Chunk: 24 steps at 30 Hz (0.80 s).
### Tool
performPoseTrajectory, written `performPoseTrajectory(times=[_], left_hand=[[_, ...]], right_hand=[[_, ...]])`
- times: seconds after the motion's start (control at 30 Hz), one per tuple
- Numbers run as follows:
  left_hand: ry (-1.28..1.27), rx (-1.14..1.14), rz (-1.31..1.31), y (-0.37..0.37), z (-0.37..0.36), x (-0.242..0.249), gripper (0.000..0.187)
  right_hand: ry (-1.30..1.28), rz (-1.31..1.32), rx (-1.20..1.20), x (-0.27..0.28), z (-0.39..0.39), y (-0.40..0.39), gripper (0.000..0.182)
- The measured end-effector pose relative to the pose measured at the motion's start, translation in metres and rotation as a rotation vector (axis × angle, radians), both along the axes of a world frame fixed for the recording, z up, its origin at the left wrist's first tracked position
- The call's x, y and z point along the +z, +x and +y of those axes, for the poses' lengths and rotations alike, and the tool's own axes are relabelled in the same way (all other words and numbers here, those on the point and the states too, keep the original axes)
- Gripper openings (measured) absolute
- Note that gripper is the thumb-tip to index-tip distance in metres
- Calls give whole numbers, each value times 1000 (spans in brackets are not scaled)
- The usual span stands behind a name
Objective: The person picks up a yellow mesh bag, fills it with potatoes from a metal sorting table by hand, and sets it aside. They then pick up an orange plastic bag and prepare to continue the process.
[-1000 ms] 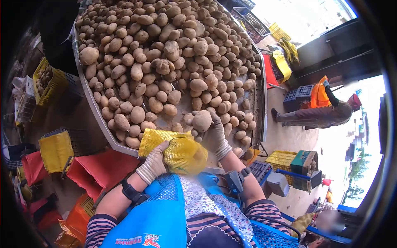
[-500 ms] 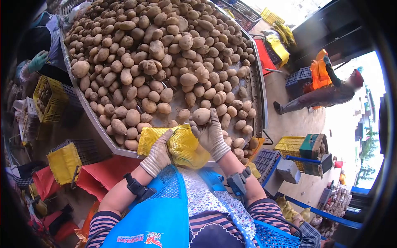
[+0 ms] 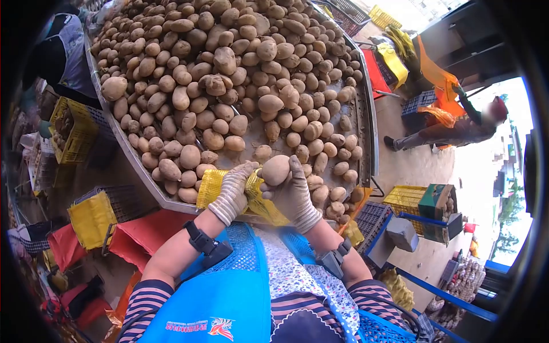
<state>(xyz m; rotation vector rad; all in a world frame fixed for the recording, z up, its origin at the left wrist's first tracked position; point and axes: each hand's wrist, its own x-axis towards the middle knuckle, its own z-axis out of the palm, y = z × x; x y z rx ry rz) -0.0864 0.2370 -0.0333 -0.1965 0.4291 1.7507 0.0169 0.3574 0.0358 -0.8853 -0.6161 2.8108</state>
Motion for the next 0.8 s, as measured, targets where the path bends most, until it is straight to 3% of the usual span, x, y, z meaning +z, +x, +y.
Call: performPoseTrajectory(times=[0.03, 0.07, 0.13, 0.17, 0.2, 0.27, 0.3, 0.33, 0.4, 0.47, 0.5, 0.53, 0.57, 0.6, 0.67, 0.7, 0.8], left_hand=[[-437, 187, 204, 4, 8, 12, 23], [-439, 192, 206, 2, 8, 27, 23], [-338, 217, 185, -5, 3, 58, 25], [-270, 222, 129, -7, 1, 70, 30], [-267, 229, 129, -9, -1, 79, 30], [-234, 187, 102, -9, -8, 90, 35], [-223, 132, 51, -10, -15, 84, 40], [-228, 160, 49, -9, -23, 69, 40], [-230, -49, -131, -5, -49, 28, 41], [-324, -40, -203, 16, -66, -3, 40], [-391, -56, -276, 14, -74, -12, 39], [-428, -86, -310, 11, -75, -14, 34], [-445, -83, -340, 11, -74, -21, 32], [-463, -80, -371, 11, -75, -29, 30], [-423, -58, -363, 7, -81, -33, 30], [-385, -51, -341, 7, -83, -35, 30], [-309, -28, -436, 1, -81, -23, 33]], right_hand=[[7, 96, 55, 0, 0, 10, 55], [6, 99, 59, -7, -1, 14, 55], [705, -142, 139, -37, -1, 22, 64], [1189, -259, 271, -43, 4, 19, 67], [1717, -346, 501, -43, 18, 23, 60], [1779, -505, 828, -24, 40, -1, 47], [1892, -463, 1017, -13, 50, -10, 38], [1921, -314, 1019, -15, 57, -19, 34], [1639, -348, 1220, 39, 42, -67, 31], [1886, 114, 849, 34, 4, -105, 18], [2113, 402, 836, 8, -36, -144, 18], [2243, 375, 1075, -14, -55, -163, 31], [2236, 341, 1160, -36, -68, -175, 33], [2174, 138, 1212, -44, -81, -185, 35], [2248, 163, 1144, -58, -92, -198, 38], [2197, 147, 1219, -62, -88, -199, 44], [1933, 35, 994, -59, -69, -186, 63]])
